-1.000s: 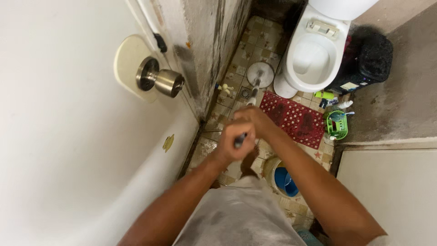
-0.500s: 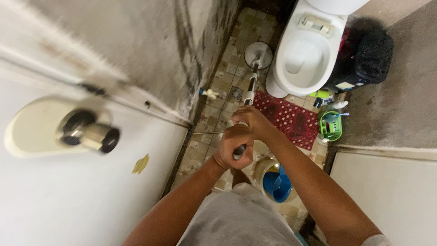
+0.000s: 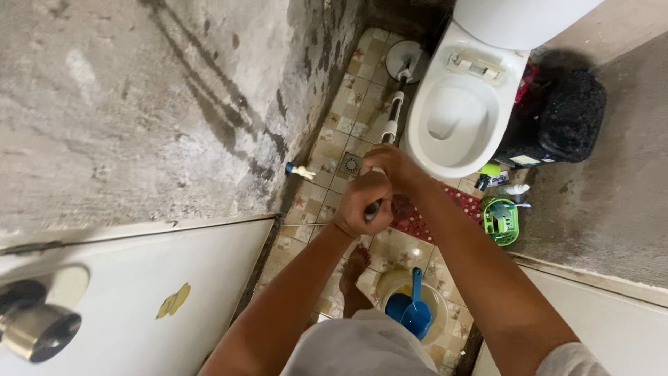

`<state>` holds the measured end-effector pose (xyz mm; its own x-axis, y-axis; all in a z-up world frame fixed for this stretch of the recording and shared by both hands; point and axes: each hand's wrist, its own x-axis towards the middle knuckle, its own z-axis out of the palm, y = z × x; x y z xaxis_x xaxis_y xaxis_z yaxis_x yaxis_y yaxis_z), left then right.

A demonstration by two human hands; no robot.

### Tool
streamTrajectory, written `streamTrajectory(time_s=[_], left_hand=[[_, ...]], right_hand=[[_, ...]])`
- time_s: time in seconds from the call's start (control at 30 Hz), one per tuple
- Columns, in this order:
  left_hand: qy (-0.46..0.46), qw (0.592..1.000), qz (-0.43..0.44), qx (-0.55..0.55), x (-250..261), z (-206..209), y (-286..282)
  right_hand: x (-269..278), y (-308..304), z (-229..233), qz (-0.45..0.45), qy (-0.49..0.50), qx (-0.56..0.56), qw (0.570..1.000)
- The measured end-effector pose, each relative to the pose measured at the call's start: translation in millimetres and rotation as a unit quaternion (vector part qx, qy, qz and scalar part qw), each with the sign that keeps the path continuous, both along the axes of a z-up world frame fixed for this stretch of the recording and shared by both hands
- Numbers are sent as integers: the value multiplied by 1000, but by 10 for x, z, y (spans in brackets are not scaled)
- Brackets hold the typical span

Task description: The person uses a mop to scrub the floor of a bathroom, using water from a bucket and a blue scoop.

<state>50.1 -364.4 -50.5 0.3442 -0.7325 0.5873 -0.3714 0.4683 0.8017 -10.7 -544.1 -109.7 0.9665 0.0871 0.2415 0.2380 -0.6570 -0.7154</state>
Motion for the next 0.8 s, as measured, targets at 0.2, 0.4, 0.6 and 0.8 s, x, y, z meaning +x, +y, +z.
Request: streamTrajectory(time_s=[0.2,0.4,0.6,0.8], left_hand=[[8,1000,-8,25,-4,-202,113],[16,999,-2,29,-138,148,881],[58,994,-10,95,-294,1099,2068],[50,999,-20,-4,-557,1157,3103]], right_hand=[[17,158,-101,-19,2,-36,999],[-135,938,284,-22,-27,30,999],[-357,2198,840,-109,-25,92,989],[-666,3349,951,-95,-31,124,987]])
